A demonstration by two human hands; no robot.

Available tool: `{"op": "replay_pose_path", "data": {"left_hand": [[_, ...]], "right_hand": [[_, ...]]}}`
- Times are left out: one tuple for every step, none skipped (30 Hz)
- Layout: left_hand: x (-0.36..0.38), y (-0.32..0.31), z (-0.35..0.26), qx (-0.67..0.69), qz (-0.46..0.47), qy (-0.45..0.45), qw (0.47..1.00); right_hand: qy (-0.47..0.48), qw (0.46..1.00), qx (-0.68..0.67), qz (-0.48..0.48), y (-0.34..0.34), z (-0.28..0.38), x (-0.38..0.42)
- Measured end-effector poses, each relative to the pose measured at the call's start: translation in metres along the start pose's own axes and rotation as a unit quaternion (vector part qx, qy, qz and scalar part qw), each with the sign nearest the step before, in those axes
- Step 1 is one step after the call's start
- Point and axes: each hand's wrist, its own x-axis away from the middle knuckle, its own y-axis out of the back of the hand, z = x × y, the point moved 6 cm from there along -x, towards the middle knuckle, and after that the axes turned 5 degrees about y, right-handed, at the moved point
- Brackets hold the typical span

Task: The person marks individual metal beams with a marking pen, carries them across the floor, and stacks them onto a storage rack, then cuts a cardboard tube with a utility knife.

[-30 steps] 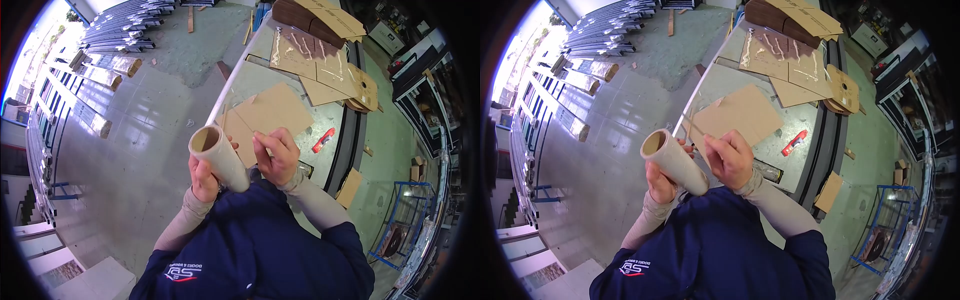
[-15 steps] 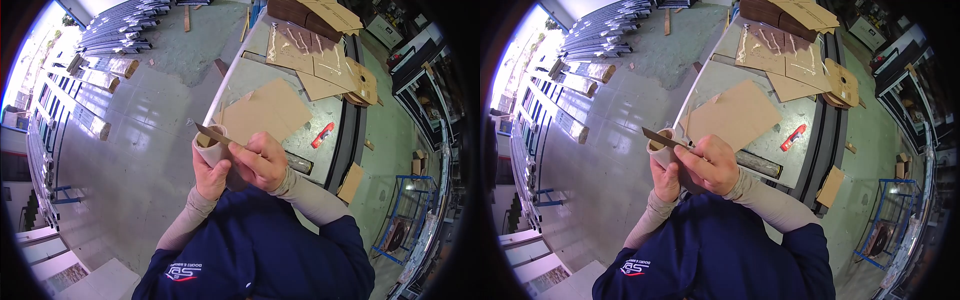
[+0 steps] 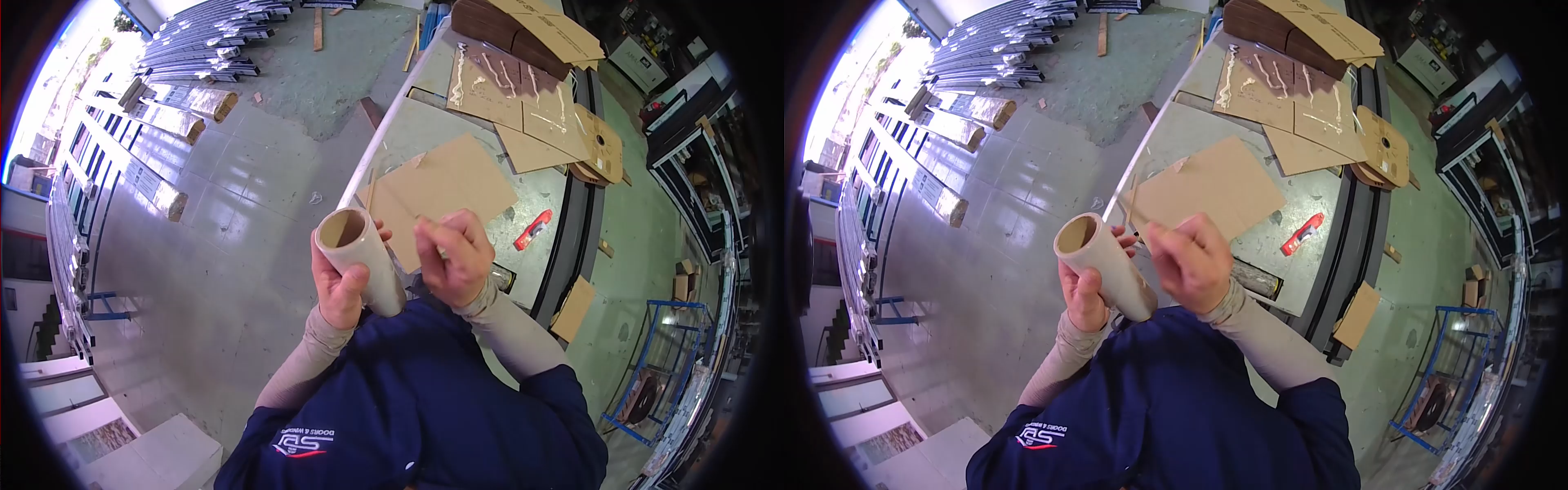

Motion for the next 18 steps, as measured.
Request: {"op": "replay_pose_path", "data": {"left_hand": [[0.001,0.005,0.005,-0.013,-0.006,-0.001,1.000],[0.003,0.015,0.013,-0.025,-0.010,0.000,1.000],[0.003,0.018,0.016,-0.036,-0.015,-0.002,0.999],[0.004,0.018,0.019,-0.031,-0.011,0.005,0.999],[0.005,0.020,0.021,-0.029,-0.011,0.004,1.000],[0.005,0.020,0.020,-0.028,-0.013,0.004,1.000],[0.005,0.020,0.018,-0.028,-0.016,0.003,0.999],[0.005,0.020,0.017,-0.028,-0.017,0.006,0.999],[0.005,0.020,0.016,-0.028,-0.018,0.008,0.999],[0.006,0.020,0.016,-0.028,-0.020,0.011,0.999],[0.006,0.020,0.015,-0.025,-0.019,0.008,0.999],[0.006,0.020,0.014,-0.024,-0.017,0.005,1.000],[0.006,0.020,0.013,-0.022,-0.015,0.002,1.000],[0.005,0.020,0.011,-0.025,-0.017,-0.005,1.000],[0.005,0.020,0.010,-0.028,-0.019,-0.011,0.999],[0.004,0.019,0.008,-0.031,-0.020,-0.018,0.999],[0.004,0.019,0.008,-0.037,-0.026,-0.025,0.999],[0.003,0.018,0.007,-0.044,-0.033,-0.033,0.998]], "right_hand": [[0.028,0.999,-0.019,0.011,-0.001,0.009,-0.004],[0.055,0.998,-0.037,0.022,-0.002,0.017,-0.009],[0.084,0.994,-0.054,0.035,-0.004,0.023,-0.011],[0.105,0.991,-0.069,0.038,-0.007,0.025,-0.010],[0.111,0.991,-0.063,0.038,-0.009,0.024,-0.009],[0.116,0.991,-0.058,0.038,-0.011,0.024,-0.007],[0.122,0.990,-0.054,0.039,-0.013,0.024,-0.007],[0.121,0.990,-0.050,0.045,-0.014,0.024,-0.007],[0.122,0.990,-0.049,0.047,-0.015,0.024,-0.008],[0.123,0.990,-0.048,0.050,-0.016,0.024,-0.008],[0.123,0.990,-0.046,0.052,-0.016,0.024,-0.009],[0.129,0.989,-0.046,0.062,-0.018,0.024,-0.008],[0.134,0.987,-0.046,0.071,-0.020,0.023,-0.007],[0.139,0.986,-0.046,0.080,-0.021,0.022,-0.005],[0.136,0.986,-0.046,0.083,-0.022,0.019,-0.004],[0.133,0.986,-0.045,0.086,-0.024,0.016,-0.004],[0.131,0.986,-0.045,0.089,-0.025,0.012,-0.002],[0.124,0.988,-0.037,0.086,-0.026,0.009,-0.001]]}}
